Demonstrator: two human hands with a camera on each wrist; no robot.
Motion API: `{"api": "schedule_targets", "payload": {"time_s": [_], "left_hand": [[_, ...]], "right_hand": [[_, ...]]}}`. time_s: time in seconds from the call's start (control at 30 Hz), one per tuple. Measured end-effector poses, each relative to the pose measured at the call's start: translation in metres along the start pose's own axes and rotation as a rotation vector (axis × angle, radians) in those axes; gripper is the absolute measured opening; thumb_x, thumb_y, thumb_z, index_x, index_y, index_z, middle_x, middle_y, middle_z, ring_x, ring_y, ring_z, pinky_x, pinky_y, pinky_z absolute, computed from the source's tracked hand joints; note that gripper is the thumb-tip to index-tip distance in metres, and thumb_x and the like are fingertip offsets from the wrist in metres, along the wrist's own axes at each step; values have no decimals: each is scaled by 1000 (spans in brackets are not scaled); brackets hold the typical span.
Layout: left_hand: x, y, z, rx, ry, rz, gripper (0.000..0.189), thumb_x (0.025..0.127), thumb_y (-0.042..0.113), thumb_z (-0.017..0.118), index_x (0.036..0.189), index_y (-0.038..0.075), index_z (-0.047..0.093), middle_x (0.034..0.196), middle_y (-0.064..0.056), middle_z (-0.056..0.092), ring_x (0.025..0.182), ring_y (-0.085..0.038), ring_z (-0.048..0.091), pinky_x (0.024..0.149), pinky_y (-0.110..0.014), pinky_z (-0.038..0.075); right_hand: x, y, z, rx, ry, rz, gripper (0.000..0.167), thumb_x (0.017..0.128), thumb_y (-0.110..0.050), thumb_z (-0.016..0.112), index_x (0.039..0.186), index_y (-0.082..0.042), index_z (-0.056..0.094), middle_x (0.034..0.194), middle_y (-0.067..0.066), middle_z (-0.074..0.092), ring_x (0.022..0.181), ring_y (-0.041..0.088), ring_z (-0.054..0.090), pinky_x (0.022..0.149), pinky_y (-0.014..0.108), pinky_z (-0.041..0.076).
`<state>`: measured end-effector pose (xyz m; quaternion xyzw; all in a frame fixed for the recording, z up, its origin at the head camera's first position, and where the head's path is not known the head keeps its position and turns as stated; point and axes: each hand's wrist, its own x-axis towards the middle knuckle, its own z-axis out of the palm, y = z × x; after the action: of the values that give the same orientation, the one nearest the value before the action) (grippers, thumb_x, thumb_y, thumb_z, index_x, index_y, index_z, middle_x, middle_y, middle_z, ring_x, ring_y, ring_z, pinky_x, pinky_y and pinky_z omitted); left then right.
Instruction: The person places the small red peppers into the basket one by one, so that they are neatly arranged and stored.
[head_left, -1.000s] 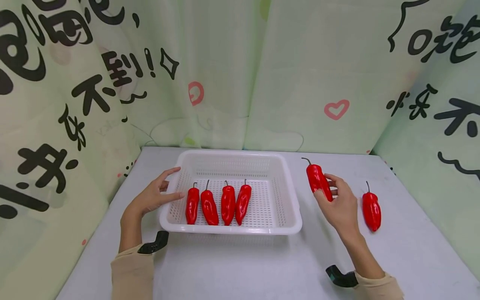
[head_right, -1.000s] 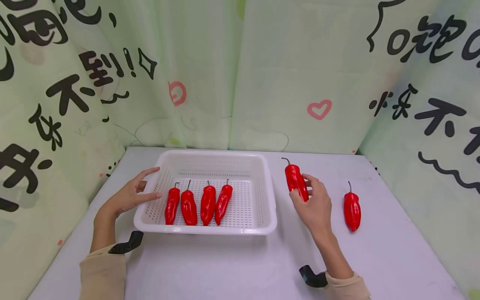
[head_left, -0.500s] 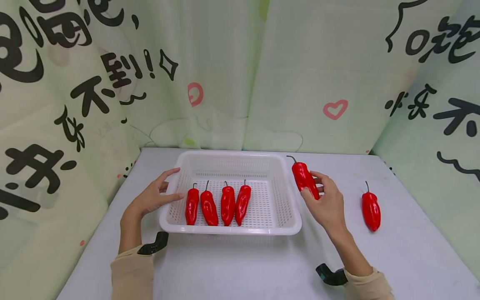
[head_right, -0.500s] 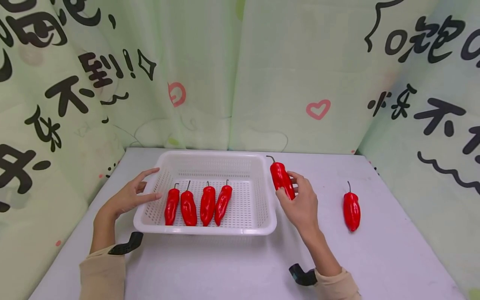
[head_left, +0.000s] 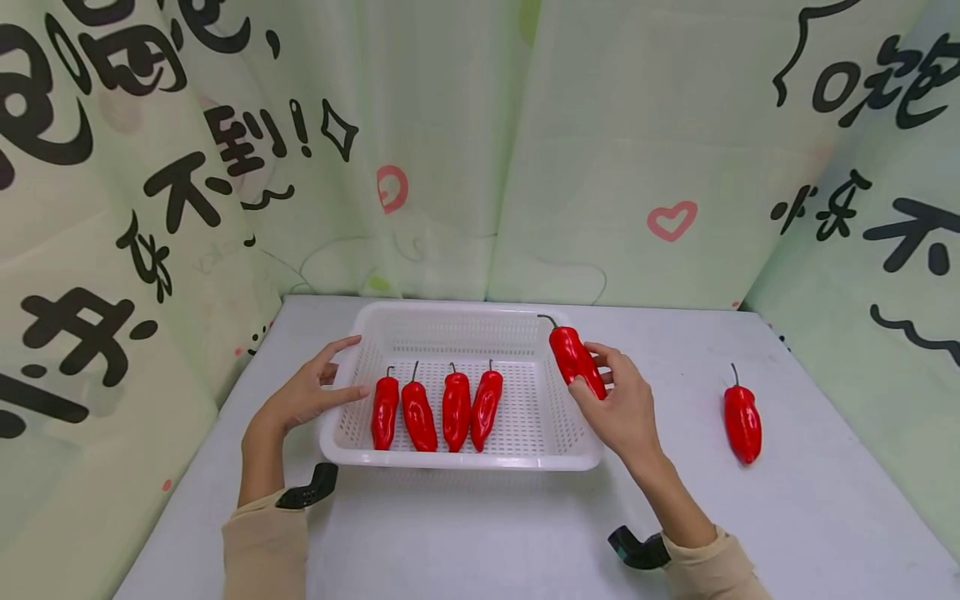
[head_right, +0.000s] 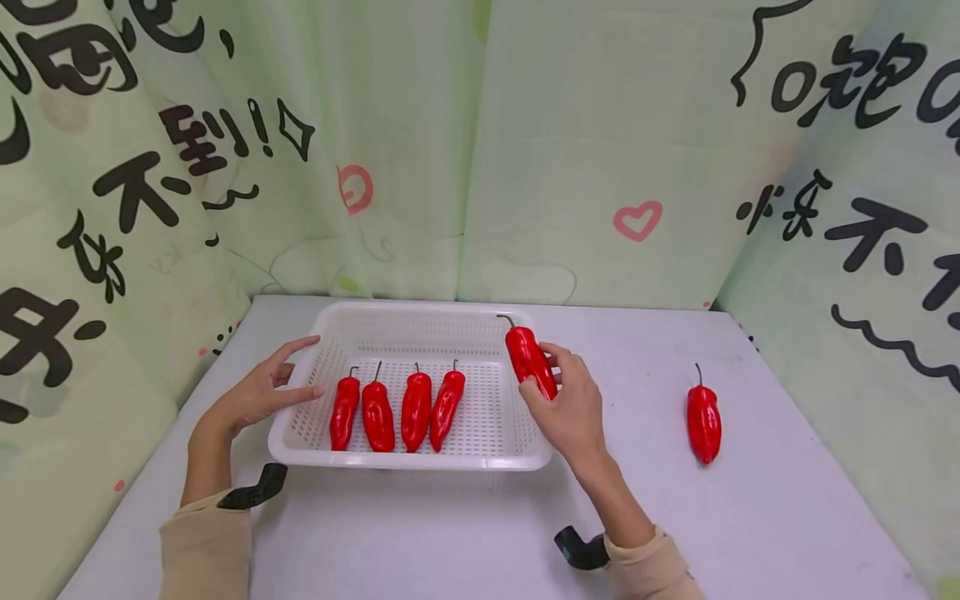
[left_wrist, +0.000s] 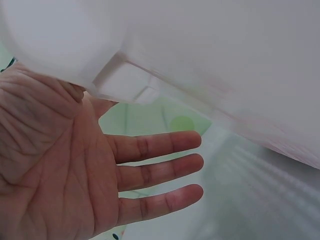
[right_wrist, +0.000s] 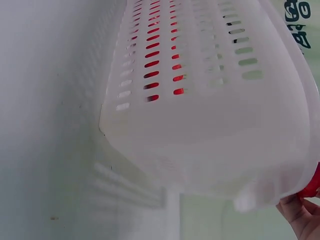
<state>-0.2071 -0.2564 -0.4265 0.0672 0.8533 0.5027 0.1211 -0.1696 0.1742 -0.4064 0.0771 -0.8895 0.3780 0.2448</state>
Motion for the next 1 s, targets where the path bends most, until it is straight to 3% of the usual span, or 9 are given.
{"api": "schedule_targets", "payload": {"time_s": [0.53,1.0], "left_hand": [[0,2,-1,-7,-9,4,91,90,36,78,163,29,23,145,-29,49,128,-45,53,87,-49,60],[-1,1,0,-1,-4,7,92,90,36,78,163,29,23,146,-29,48,128,-46,53,86,-49,61]], "right_hand": [[3,-16,24,-20,-119,-37,59,80,-9,78,136,-1,59,118,19,66,98,33,65,73,49,63],[7,-28,37,-116,-270,82,52,85,-14,73,133,-1,60,114,18,66,94,31,65,74,45,63]]}}
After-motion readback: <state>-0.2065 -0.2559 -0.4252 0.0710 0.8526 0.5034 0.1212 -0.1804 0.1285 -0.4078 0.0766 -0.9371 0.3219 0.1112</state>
